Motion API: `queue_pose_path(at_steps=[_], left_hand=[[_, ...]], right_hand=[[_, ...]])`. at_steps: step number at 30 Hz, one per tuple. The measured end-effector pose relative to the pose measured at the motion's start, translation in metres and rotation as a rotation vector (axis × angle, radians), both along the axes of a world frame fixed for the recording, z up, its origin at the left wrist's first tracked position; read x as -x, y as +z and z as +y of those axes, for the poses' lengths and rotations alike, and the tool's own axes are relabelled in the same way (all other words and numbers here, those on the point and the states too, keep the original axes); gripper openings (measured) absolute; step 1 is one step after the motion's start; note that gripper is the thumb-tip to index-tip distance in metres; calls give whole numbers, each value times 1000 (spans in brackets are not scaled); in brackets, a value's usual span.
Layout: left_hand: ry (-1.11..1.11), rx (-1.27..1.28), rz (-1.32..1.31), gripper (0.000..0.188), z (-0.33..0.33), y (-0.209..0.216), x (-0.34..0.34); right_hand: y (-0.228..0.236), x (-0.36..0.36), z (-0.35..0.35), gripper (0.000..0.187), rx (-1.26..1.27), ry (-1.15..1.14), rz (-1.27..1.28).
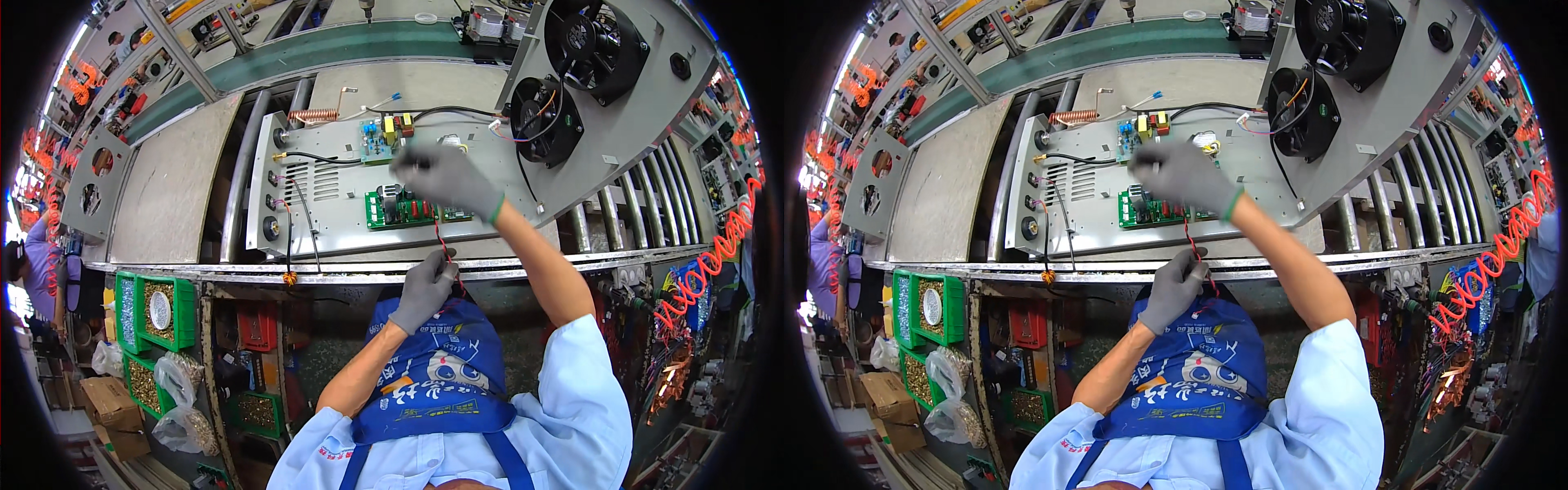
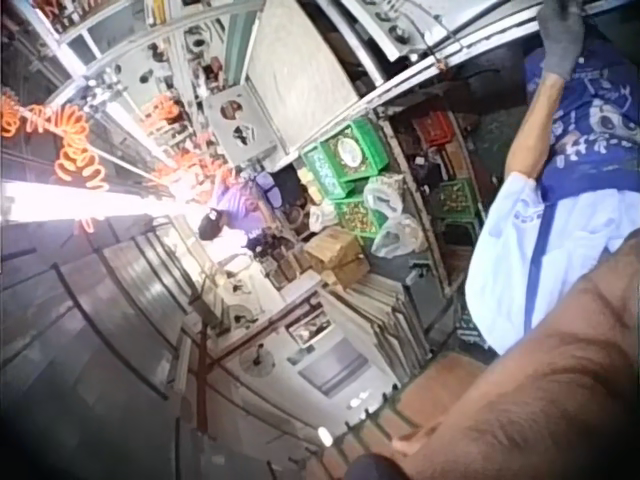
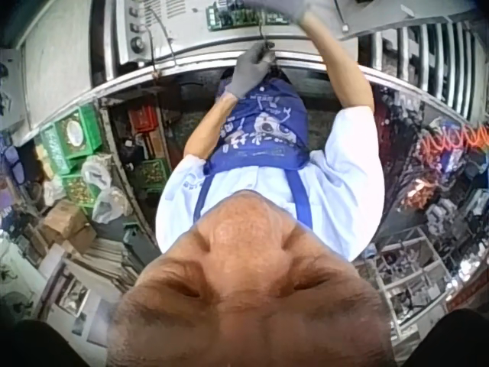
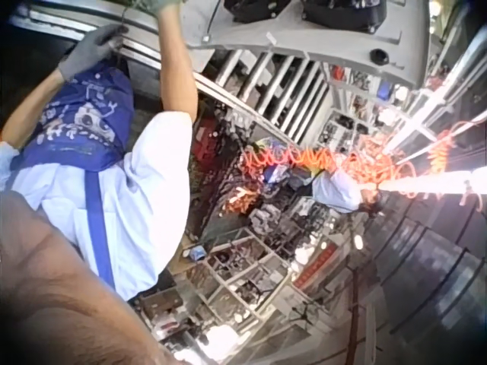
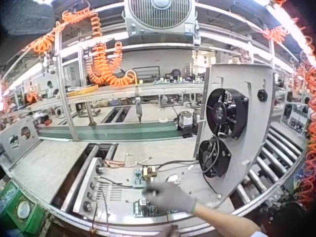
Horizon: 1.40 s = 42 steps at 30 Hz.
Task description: Assembling and wiring electronic components into an inverter unit housing on an assembly line.
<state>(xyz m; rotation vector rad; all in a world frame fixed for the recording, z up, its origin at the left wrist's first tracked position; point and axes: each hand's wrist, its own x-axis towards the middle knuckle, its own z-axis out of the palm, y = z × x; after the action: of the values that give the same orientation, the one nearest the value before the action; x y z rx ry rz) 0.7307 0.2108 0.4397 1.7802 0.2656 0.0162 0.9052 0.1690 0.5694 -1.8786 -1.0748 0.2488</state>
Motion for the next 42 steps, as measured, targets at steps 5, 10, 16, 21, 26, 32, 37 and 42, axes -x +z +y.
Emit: queue_pose_path(at_steps=[5, 10, 16, 21, 26, 32, 37, 42], left_hand=[[-91, 165, 157, 33, -1, -5, 47], [-46, 33, 180, 34, 44, -36, 115], [759, -304, -101, 31, 172, 2, 144], [827, -360, -261, 52, 233, -10, 95], [695, -372, -274, 52, 211, -14, 66], [731, -339, -262, 48, 201, -15, 68], [795, -464, -144, 42, 211, -35, 74], [750, -414, -131, 36, 219, -21, 54]], right_hand=[[-58, 103, -65, 28, 310, 69, -271], [-74, 143, -110, 35, 319, 234, -288], [-70, 82, -157, 19, -60, -511, -173], [-99, 41, -179, 25, -47, -775, 73], [-99, 47, -155, 30, -122, -679, 108], [-129, 18, -131, 22, -87, -739, -179], [-144, 12, -121, 13, -41, -840, -538], [-147, 8, -109, 8, -20, -871, -555]])
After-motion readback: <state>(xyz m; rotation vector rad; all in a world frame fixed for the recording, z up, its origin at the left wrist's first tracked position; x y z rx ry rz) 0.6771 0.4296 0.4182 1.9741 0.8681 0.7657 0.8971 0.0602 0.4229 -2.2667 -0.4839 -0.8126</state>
